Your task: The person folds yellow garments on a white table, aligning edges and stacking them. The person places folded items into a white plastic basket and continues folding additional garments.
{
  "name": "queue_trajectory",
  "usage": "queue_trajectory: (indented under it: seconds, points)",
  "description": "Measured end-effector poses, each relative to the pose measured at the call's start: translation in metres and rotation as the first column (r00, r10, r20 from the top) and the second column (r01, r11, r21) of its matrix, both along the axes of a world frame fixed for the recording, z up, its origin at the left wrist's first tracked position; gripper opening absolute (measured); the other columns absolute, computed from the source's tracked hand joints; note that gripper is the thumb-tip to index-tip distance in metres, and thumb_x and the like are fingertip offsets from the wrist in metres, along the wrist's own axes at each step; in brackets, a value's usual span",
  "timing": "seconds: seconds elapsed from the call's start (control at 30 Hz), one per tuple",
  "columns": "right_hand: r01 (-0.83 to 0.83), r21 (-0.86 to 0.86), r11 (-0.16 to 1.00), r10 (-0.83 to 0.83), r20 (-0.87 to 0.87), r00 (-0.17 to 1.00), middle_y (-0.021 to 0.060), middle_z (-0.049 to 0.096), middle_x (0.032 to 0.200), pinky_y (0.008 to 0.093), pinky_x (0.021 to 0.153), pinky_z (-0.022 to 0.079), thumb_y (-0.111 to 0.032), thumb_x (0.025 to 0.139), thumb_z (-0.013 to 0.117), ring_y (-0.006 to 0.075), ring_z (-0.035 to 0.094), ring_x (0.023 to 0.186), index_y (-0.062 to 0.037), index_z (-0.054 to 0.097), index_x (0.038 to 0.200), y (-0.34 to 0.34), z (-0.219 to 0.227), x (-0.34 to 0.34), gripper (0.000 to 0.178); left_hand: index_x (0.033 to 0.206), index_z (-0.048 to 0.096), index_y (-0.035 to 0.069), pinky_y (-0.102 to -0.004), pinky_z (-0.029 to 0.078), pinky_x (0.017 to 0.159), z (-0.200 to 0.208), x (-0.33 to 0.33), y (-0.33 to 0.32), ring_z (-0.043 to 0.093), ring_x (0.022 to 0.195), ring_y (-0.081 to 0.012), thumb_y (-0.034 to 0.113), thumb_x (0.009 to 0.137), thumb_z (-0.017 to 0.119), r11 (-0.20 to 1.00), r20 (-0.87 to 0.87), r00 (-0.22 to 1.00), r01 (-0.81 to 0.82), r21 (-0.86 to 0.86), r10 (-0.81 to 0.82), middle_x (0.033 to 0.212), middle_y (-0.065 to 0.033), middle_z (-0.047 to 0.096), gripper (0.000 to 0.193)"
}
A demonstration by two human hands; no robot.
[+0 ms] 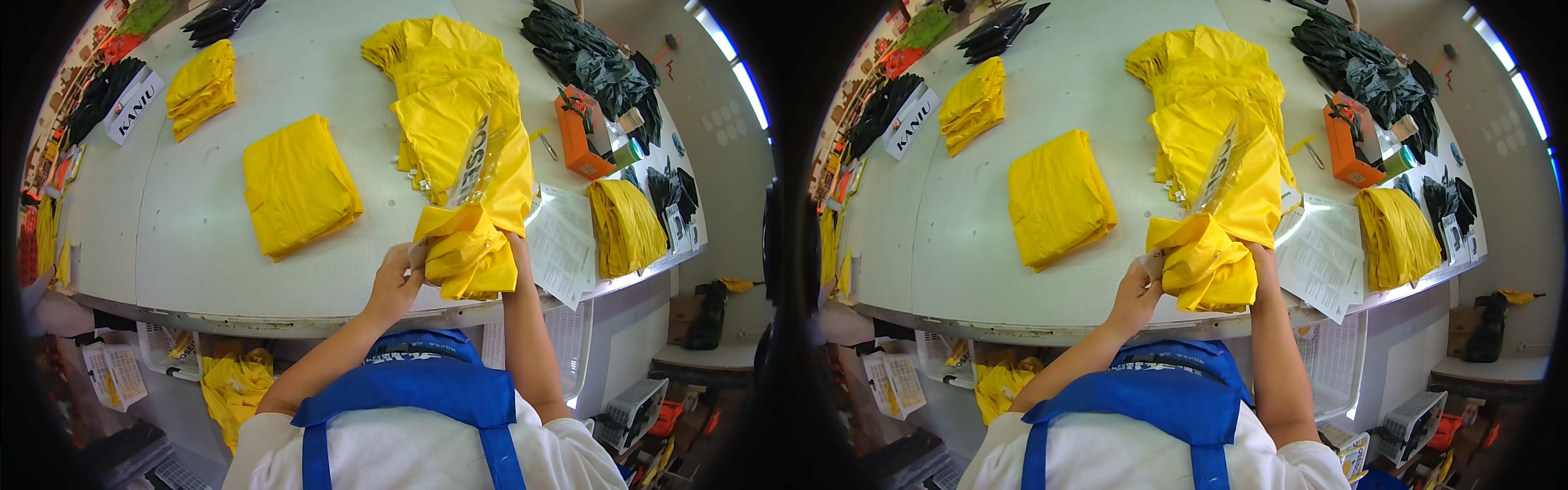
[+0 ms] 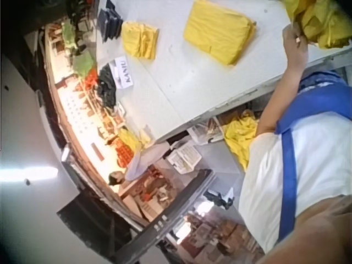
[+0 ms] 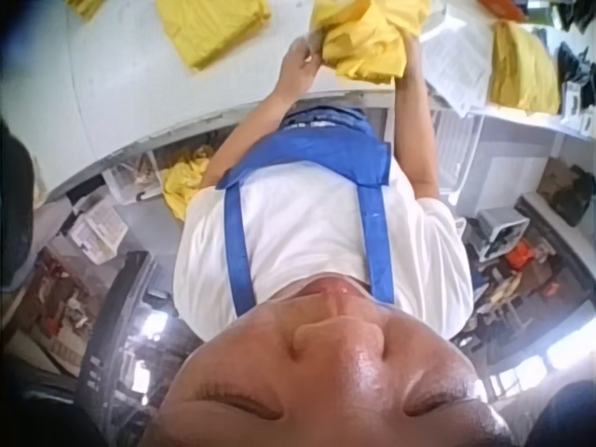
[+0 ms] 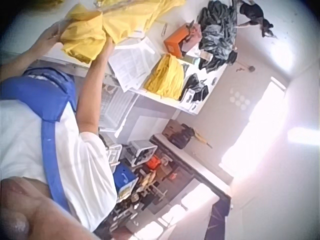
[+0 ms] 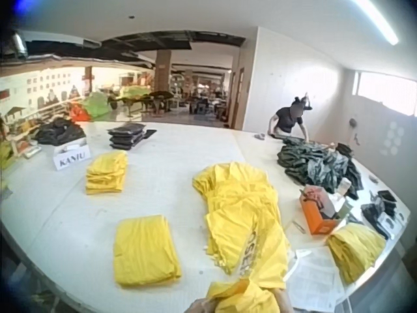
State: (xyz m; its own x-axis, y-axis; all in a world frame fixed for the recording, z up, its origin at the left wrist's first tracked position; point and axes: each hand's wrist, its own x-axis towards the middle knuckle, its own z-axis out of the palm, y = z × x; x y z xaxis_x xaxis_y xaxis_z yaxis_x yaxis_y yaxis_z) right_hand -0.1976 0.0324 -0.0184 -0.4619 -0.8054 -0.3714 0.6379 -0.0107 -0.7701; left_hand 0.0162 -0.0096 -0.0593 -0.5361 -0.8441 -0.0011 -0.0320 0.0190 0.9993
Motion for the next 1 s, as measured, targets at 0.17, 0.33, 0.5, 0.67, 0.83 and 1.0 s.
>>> queue_trajectory:
  seconds: [0.17, 0.33, 0.5, 0.67, 0.83, 1.0]
  points:
    - [0.035, 0.027, 0.999, -0.032, -0.088, 0.996, 0.0115, 0.062, 0.116, 0.0328, 0.083, 0.052, -0.007, 0.085, 0.057, 0.0226, 0.064, 0.098, 0.0014, 0.055, 0.121, -0.002, -0.005, -0.007, 0.038, 0.115, 0.055, 0.003, -0.0366, 0.048, 0.082, 0.026, 0.0, 0.008, 0.063, 0.093, -0.0269, 0.011, 0.089, 0.055, 0.94, 0.305, 0.9, 0.244, 0.238, -0.31, 0.117, -0.011, 0.062, 0.028]
    - [-0.124, 0.219, 0.968, 0.21, -0.427, 0.879, 0.0112, 0.061, 0.119, 0.0318, 0.09, 0.049, -0.01, 0.084, 0.06, 0.0222, 0.06, 0.106, 0.002, 0.054, 0.124, 0.003, -0.017, -0.008, 0.043, 0.141, 0.04, 0.013, -0.04, 0.039, 0.105, -0.034, 0.018, -0.025, 0.05, 0.123, -0.0254, 0.051, 0.096, 0.039, 0.266, -0.549, 0.828, 0.557, 0.787, -0.112, 0.136, -0.0087, 0.051, 0.059]
    - [-0.152, 0.441, 0.885, 0.466, -0.825, 0.321, 0.0128, 0.049, 0.138, 0.0341, 0.107, 0.034, -0.021, 0.082, 0.067, 0.0263, 0.045, 0.128, -0.0037, 0.049, 0.133, 0.003, -0.038, 0.019, 0.057, 0.145, 0.032, 0.018, -0.0421, 0.036, 0.107, -0.071, 0.01, 0.003, 0.042, 0.131, -0.0236, 0.057, 0.089, 0.052, 0.168, -0.503, 0.854, 0.519, 0.838, -0.131, 0.142, -0.0069, 0.043, 0.072]
    - [-0.17, 0.411, 0.895, 0.35, -0.887, -0.301, 0.0142, 0.041, 0.144, 0.0343, 0.112, 0.024, -0.018, 0.084, 0.063, 0.0297, 0.033, 0.136, -0.0072, 0.043, 0.139, 0.009, -0.034, 0.031, 0.06, 0.146, 0.027, 0.012, -0.0385, 0.034, 0.109, -0.049, 0.006, 0.008, 0.04, 0.132, -0.0235, 0.024, 0.08, 0.072, 0.411, -0.434, 0.87, 0.493, 0.767, -0.234, 0.142, -0.0082, 0.042, 0.08]
    - [-0.1, 0.402, 0.91, 0.414, -0.897, 0.154, 0.0133, 0.041, 0.145, 0.0392, 0.112, 0.024, -0.022, 0.086, 0.061, 0.0319, 0.031, 0.136, -0.0066, 0.044, 0.138, 0.009, -0.057, 0.018, 0.057, 0.146, 0.023, 0.008, -0.0375, 0.032, 0.111, -0.046, 0.019, 0.008, 0.039, 0.133, -0.023, 0.016, 0.076, 0.069, 0.438, -0.452, 0.883, 0.458, 0.774, -0.125, 0.145, -0.0103, 0.038, 0.084]
    - [-0.1, 0.446, 0.89, 0.407, -0.872, -0.271, 0.0126, 0.039, 0.146, 0.0401, 0.113, 0.023, -0.027, 0.09, 0.056, 0.0299, 0.031, 0.137, -0.009, 0.042, 0.14, 0.007, -0.036, 0.022, 0.055, 0.146, 0.023, 0.006, -0.0362, 0.031, 0.111, -0.051, 0.012, 0.008, 0.04, 0.133, -0.0232, 0.02, 0.077, 0.07, 0.443, -0.445, 0.861, 0.508, 0.738, -0.245, 0.145, -0.011, 0.037, 0.084]
